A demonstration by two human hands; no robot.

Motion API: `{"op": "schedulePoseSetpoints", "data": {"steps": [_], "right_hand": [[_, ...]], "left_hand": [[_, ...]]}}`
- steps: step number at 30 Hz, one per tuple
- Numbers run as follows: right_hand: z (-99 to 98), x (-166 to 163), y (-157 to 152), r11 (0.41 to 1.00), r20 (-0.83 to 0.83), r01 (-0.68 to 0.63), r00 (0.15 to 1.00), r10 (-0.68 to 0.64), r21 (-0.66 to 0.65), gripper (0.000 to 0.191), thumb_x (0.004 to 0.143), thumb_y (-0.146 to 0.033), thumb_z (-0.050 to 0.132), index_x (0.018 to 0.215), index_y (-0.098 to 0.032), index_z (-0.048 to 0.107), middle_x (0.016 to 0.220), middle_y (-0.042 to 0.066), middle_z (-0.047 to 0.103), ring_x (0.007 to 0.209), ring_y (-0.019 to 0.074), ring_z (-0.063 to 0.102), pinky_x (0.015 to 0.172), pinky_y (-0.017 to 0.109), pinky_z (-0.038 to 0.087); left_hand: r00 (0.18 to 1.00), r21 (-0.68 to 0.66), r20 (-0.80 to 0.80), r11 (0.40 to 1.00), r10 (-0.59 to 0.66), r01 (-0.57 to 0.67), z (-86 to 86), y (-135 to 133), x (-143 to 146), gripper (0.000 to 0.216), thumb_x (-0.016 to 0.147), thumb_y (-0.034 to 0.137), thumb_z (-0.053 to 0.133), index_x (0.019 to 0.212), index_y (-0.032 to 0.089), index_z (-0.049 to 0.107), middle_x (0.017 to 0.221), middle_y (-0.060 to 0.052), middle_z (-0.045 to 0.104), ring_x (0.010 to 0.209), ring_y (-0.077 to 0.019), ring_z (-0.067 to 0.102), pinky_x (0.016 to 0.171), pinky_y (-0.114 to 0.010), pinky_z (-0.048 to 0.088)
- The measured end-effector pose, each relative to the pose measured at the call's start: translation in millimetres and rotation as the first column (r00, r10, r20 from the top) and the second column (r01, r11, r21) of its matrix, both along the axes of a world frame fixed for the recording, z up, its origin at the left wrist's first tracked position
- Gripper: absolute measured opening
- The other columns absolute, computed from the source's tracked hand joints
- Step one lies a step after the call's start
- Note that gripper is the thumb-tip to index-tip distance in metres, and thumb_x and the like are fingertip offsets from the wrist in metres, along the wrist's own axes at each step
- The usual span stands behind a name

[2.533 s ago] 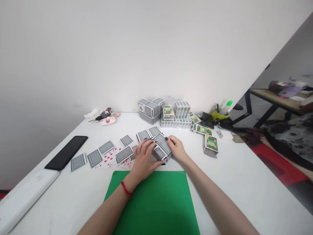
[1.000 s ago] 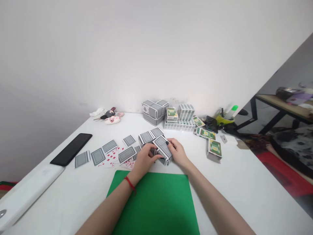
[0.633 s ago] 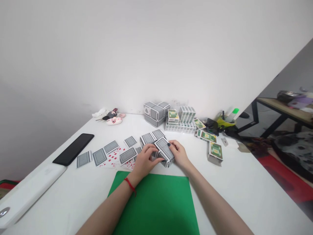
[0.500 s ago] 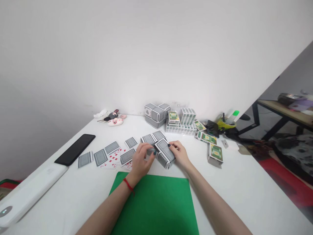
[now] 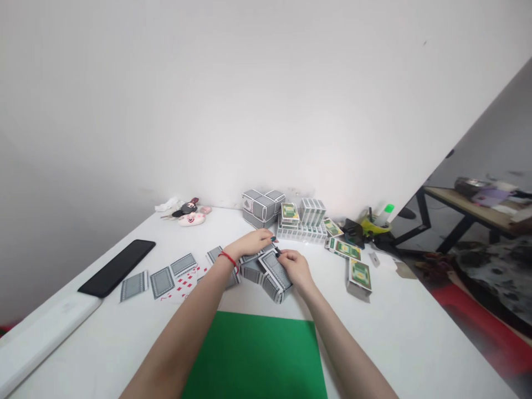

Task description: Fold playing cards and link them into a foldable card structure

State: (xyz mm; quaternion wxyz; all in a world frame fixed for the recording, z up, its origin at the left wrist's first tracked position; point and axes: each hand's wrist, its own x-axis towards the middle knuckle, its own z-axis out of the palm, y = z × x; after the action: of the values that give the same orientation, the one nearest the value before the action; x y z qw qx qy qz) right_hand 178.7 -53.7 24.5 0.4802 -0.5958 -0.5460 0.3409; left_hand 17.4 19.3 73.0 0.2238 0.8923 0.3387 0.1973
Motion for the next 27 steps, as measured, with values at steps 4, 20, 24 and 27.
{"op": "schedulePoseSetpoints", "data": {"steps": [4,20,24,27], "right_hand": [[-4.6,1,1,0.999,-0.046,0.032,0.998,-0.031,0.006,0.015,0.064,-0.026,0.057,0.052,-0.02,0.063,0.092,0.006,0.066,0.086,0.0224,0.059,0.08,0.035,0.042],[-8.7,1,1,0.999,-0.159,0.024,0.987,-0.017,0.044,0.019,0.065,-0.029,0.056,0.048,-0.02,0.058,0.091,0.007,0.065,0.085,0.0223,0.058,0.08,0.036,0.042],[-8.8,1,1,0.999,-0.162,0.02,0.987,-0.012,0.047,0.019,0.065,-0.028,0.056,0.047,-0.02,0.058,0.09,0.007,0.064,0.085,0.0223,0.058,0.08,0.035,0.042],[-9.4,1,2,0.999,-0.159,0.022,0.987,-0.014,0.049,0.02,0.065,-0.028,0.055,0.047,-0.02,0.058,0.09,0.007,0.065,0.084,0.0218,0.058,0.078,0.034,0.043]], "left_hand": [[0.997,-0.04,-0.052,0.998,-0.052,0.05,-1.4,5,0,0.03,0.08,0.014,0.042,0.1,0.017,0.064,0.108,-0.005,0.063,0.1,-0.0154,0.055,0.093,-0.026,0.039],[0.999,0.002,0.006,0.999,0.037,-0.038,-7.7,-8,-9,0.033,0.081,0.018,0.037,0.1,0.02,0.064,0.109,-0.003,0.062,0.102,-0.016,0.054,0.094,-0.028,0.04],[0.999,-0.002,0.008,0.999,0.037,-0.037,-8.6,-7,-10,0.033,0.081,0.018,0.037,0.101,0.019,0.063,0.109,-0.003,0.063,0.102,-0.0159,0.054,0.094,-0.027,0.04],[0.999,-0.007,0.018,0.999,0.041,-0.041,-8.8,-7,-10,0.033,0.081,0.019,0.036,0.101,0.02,0.063,0.107,-0.003,0.063,0.101,-0.0158,0.055,0.092,-0.027,0.041]]}}
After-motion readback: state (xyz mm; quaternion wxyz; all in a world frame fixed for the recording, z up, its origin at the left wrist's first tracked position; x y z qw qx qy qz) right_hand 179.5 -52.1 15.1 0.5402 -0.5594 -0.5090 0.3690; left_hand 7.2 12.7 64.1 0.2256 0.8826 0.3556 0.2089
